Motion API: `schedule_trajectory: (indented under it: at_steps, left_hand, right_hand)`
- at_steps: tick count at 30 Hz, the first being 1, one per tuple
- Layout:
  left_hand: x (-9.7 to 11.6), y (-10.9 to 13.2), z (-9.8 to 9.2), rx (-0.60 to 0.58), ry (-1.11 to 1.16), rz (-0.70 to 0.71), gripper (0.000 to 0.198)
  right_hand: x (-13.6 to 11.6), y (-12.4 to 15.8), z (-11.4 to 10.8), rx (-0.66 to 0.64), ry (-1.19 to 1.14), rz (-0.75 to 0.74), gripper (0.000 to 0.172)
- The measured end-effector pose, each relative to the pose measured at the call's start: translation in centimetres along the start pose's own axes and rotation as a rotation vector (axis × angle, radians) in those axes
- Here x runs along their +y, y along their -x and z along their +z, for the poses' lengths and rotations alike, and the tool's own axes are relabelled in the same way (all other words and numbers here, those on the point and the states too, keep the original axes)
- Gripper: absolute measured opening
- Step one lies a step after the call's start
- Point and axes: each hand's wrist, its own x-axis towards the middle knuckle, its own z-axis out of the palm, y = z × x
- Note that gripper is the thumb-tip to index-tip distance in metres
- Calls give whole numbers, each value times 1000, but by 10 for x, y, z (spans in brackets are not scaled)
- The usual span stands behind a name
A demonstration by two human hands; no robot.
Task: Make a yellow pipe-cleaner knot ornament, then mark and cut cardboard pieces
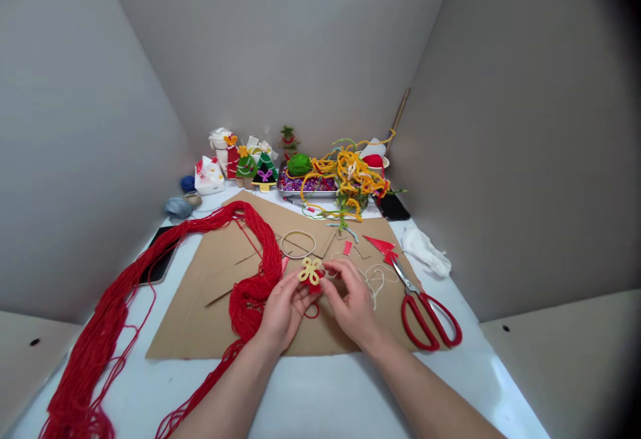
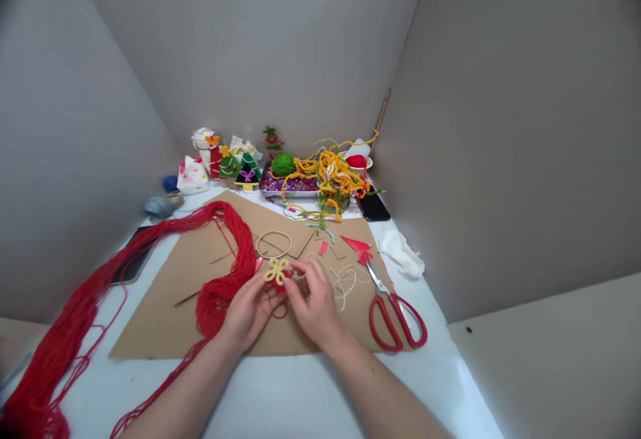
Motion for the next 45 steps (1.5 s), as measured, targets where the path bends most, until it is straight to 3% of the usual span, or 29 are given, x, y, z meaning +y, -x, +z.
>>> schedule_trajectory:
  at_steps: [4,14,19,35,45]
  left_hand:
    - [2,2,1,20,67,-41,29]
    - [1,6,7,-6,-65,46,17]
    - [1,7,7,-1,-100,32,21]
    - [-4,6,9,6,-133,48,33]
    - [-7,6,7,11,-170,37,25]
  right_hand:
    - [7,0,-1,4,29,-28,20]
    - [7,4,0,-50,68,-162,28]
    - [5,5,2,-12,157,-210,17]
    - [10,7,6,33,179,-129,9]
    - [9,7,7,90,173,-152,8]
